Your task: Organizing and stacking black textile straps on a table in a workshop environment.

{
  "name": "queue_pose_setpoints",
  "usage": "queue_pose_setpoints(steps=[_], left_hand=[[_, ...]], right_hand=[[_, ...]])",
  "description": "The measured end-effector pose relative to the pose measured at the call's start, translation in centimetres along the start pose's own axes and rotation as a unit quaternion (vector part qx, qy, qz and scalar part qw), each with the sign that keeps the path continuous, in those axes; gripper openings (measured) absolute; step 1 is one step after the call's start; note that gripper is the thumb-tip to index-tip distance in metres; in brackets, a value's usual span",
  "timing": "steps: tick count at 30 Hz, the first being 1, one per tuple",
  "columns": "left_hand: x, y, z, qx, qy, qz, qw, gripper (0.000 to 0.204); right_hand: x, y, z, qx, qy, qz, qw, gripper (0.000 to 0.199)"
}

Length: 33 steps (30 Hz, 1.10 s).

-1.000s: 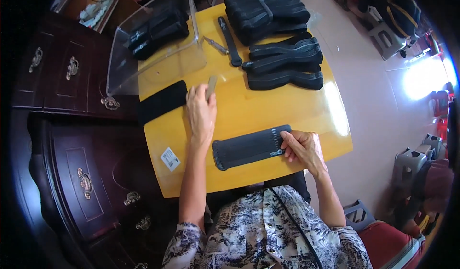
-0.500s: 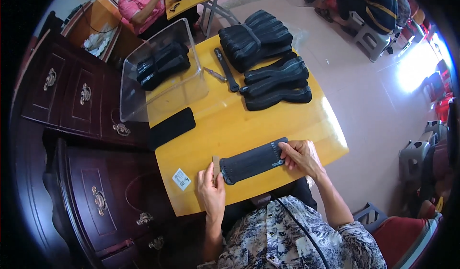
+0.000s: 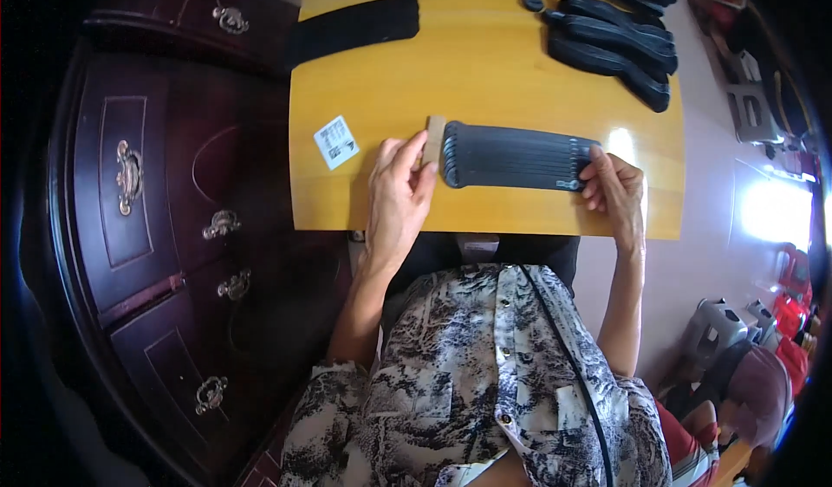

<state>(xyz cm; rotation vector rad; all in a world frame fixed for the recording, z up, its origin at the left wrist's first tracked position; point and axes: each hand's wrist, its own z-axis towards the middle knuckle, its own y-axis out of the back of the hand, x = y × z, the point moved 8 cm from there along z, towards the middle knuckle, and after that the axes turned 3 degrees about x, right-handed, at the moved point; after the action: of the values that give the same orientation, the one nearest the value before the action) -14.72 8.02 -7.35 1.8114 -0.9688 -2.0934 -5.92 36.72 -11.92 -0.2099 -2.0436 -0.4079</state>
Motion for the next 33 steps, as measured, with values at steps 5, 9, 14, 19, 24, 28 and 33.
queue_pose_setpoints(steps=[5, 9, 14, 19, 24, 28, 33], left_hand=[[1.7, -0.5, -0.8, 0.012, 0.019, -0.010, 1.000, 0.038], [1.5, 0.1, -0.4, 0.018, 0.033, -0.041, 0.998, 0.037], [1.4, -0.3, -0.1, 0.027, 0.030, -0.056, 0.998, 0.039], [1.4, -0.4, 0.0, 0.033, 0.031, -0.053, 0.998, 0.038], [1.4, -0.4, -0.2, 0.034, 0.035, -0.056, 0.997, 0.037], [1.4, -0.3, -0.1, 0.036, 0.038, -0.050, 0.997, 0.037], [1.4, -0.2, 0.0, 0.045, 0.047, -0.048, 0.997, 0.038]], right_hand=[[-0.7, 0.1, 0.1, -0.001, 0.013, -0.028, 1.000, 0.045], [0.2, 0.1, 0.1, -0.001, 0.031, -0.036, 0.999, 0.045], [0.1, 0.2, 0.2, -0.008, 0.024, -0.047, 0.999, 0.045], [0.1, 0.2, 0.1, -0.005, 0.028, -0.031, 0.999, 0.044], [0.0, 0.0, -0.1, -0.003, 0.009, -0.028, 1.000, 0.043], [0.1, 0.0, 0.0, -0.003, 0.003, -0.032, 0.999, 0.043], [0.3, -0.3, -0.1, 0.001, 0.013, -0.021, 1.000, 0.044]])
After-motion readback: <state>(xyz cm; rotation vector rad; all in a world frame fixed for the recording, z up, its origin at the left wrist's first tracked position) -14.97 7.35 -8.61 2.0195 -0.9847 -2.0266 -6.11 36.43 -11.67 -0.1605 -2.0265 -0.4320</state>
